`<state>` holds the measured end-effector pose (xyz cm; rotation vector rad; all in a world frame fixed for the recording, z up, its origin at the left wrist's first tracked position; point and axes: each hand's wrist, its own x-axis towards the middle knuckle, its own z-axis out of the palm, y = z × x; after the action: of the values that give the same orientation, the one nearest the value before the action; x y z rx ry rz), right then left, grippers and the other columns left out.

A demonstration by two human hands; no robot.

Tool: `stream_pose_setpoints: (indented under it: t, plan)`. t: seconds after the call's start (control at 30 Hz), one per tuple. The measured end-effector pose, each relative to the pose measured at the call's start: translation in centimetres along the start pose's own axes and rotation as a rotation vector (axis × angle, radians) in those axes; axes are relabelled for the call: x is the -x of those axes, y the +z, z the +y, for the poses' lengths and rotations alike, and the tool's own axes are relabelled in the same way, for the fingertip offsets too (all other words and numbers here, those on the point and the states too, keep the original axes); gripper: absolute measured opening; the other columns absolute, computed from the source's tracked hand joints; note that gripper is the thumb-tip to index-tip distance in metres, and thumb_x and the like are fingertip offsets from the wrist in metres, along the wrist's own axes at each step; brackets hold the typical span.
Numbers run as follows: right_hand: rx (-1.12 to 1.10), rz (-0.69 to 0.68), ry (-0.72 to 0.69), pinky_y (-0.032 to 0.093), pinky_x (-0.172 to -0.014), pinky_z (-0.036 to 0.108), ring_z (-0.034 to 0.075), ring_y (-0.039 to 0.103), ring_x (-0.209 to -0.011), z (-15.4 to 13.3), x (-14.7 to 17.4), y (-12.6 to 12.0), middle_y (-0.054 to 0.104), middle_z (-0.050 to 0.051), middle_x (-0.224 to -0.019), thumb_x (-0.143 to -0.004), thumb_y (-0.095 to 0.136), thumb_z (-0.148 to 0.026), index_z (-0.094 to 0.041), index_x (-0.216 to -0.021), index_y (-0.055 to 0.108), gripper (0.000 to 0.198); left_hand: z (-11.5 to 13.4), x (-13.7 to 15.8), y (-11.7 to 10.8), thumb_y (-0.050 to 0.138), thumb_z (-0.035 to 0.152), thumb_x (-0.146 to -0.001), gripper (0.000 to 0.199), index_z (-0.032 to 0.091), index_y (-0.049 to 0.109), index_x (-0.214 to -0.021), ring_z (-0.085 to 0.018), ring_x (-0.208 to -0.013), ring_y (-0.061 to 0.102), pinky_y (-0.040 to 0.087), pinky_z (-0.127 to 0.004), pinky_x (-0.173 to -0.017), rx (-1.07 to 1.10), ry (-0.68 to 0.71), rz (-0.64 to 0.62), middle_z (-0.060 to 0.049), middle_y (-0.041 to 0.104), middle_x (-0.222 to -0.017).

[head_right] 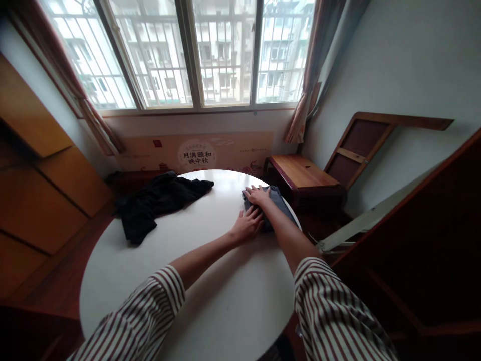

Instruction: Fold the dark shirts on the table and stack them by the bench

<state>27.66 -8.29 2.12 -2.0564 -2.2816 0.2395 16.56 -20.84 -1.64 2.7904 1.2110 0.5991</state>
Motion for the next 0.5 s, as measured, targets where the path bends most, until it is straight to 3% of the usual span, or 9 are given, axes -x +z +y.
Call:
stream_pose_setpoints:
  t: [0.1, 0.2, 0.3, 0.4, 0.5]
  plan:
    - [0.011, 0.047, 0.058, 0.015, -0.102, 0.077, 0.042, 0.03, -0.139, -1.2, -1.0, -0.6, 0.041, 0.013, -0.153, -0.099, 0.033, -0.053, -0.028, -0.141, 0.051, 0.052, 1.4, 1.7, -0.7, 0.038, 0.03, -0.099, 0.045, 0.016, 0.046, -0.141, -0.034, -0.14, 0.034, 0.034, -0.062, -0.107, -0.056, 0.171, 0.024, -0.015, 0.045, -0.148]
    - [0.021, 0.178, 0.044, 0.02, -0.103, 0.07, 0.04, 0.036, -0.134, -3.1, -0.6, -1.3, 0.046, 0.02, -0.145, -0.101, 0.034, -0.043, -0.015, -0.134, 0.055, 0.048, 2.1, 4.1, -2.2, 0.039, 0.026, -0.098, 0.038, 0.019, 0.054, -0.132, -0.027, -0.137, 0.041, 0.033, -0.055, -0.11, -0.029, 0.304, 0.023, -0.012, 0.052, -0.142]
    - [0.022, 0.317, -0.071, 0.028, -0.106, 0.054, 0.034, 0.044, -0.126, -5.6, 1.5, -1.5, 0.053, 0.021, -0.135, -0.1, 0.037, -0.032, -0.01, -0.13, 0.054, 0.041, 0.5, 7.0, -4.8, 0.04, 0.029, -0.099, 0.032, 0.02, 0.059, -0.124, -0.023, -0.128, 0.05, 0.032, -0.049, -0.111, 0.029, 0.297, 0.042, -0.01, 0.061, -0.131]
    - [-0.022, 0.396, -0.251, 0.04, -0.09, 0.035, 0.027, 0.057, -0.106, -7.9, 4.8, -0.6, 0.064, 0.017, -0.115, -0.098, 0.04, -0.03, -0.012, -0.116, 0.06, 0.032, -3.8, 10.1, -8.4, 0.051, 0.03, -0.096, 0.023, 0.02, 0.067, -0.11, -0.023, -0.116, 0.058, 0.037, -0.047, -0.108, 0.042, 0.04, 0.174, -0.009, 0.067, -0.117]
    - [-0.125, 0.437, -0.403, 0.039, -0.069, 0.028, 0.021, 0.06, -0.079, -9.7, 8.4, 1.2, 0.067, 0.01, -0.09, -0.097, 0.041, -0.03, -0.016, -0.093, 0.062, 0.026, -8.9, 12.8, -12.0, 0.06, 0.034, -0.093, 0.024, 0.018, 0.066, -0.11, -0.025, -0.11, 0.06, 0.045, -0.047, -0.1, 0.021, -0.348, 0.428, -0.01, 0.065, -0.117]
